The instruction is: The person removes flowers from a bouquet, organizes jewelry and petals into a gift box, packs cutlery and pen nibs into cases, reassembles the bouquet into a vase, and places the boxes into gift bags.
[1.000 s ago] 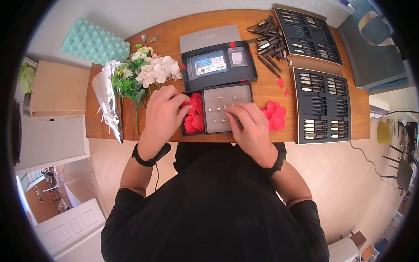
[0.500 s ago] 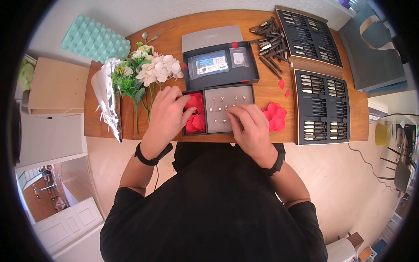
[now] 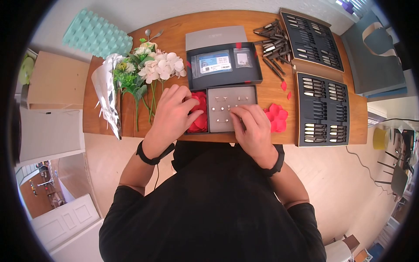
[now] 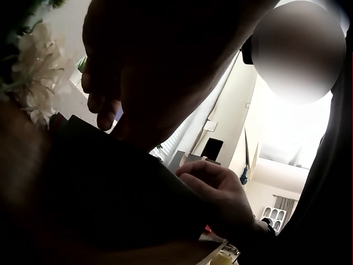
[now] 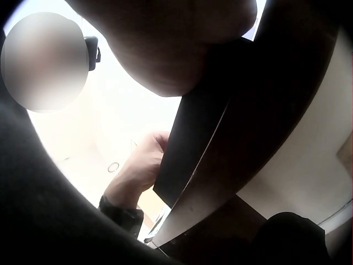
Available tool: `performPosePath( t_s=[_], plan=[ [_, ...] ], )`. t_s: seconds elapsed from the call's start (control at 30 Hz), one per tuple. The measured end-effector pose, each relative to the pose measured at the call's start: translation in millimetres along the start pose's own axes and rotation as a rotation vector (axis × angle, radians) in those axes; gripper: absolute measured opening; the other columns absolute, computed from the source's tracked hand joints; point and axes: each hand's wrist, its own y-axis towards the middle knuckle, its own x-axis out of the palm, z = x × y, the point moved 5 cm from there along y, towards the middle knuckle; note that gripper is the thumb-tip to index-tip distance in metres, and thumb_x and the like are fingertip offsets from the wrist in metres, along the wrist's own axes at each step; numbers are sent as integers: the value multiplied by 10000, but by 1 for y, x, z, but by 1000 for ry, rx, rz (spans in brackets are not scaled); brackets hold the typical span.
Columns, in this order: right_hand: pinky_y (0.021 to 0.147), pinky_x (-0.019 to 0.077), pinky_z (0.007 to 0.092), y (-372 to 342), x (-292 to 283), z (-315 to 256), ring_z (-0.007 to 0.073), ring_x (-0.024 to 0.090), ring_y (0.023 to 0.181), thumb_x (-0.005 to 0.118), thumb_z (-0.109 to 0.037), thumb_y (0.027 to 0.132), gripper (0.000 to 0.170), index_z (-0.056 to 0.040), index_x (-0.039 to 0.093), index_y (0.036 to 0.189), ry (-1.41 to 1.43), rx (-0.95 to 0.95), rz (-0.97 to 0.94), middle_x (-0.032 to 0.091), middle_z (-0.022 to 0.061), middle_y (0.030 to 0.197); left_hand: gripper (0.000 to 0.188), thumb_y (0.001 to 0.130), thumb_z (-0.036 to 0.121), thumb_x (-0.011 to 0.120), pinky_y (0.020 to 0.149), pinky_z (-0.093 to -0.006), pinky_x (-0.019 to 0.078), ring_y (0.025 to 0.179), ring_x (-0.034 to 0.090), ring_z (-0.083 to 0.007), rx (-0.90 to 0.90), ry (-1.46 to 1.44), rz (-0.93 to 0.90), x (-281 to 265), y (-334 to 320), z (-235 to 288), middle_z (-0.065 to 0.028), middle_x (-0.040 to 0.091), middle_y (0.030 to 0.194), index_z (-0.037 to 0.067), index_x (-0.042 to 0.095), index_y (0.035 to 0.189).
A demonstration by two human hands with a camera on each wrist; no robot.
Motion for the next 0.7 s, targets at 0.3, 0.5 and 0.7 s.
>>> performPosePath(
  t_s=[0.3,0.5,0.7],
  plan=[
    [785,589,443,-1,0,0,349,724,915,870,80,895,264,-17,778,1123,0,7,2,764,137,1057,374,731,233,1025,888,-433,475,1022,600,-284,-36,87,-51,-17,3,-6,-69,603,1011,59,821,992],
    [786,590,442,-2,1,1,346,725,917,866,82,896,260,-17,777,1120,0,0,1,762,136,1057,398,738,221,1021,885,-437,482,1022,600,-292,-29,94,-66,-17,-2,0,-77,606,1035,54,820,1038],
    [788,590,442,-1,1,0,347,724,917,866,80,896,256,-14,775,1117,-4,-6,-1,762,135,1057,368,774,182,991,925,-437,495,1047,618,-300,-21,95,-62,-8,2,-6,-85,613,1055,65,817,1077]
  ],
)
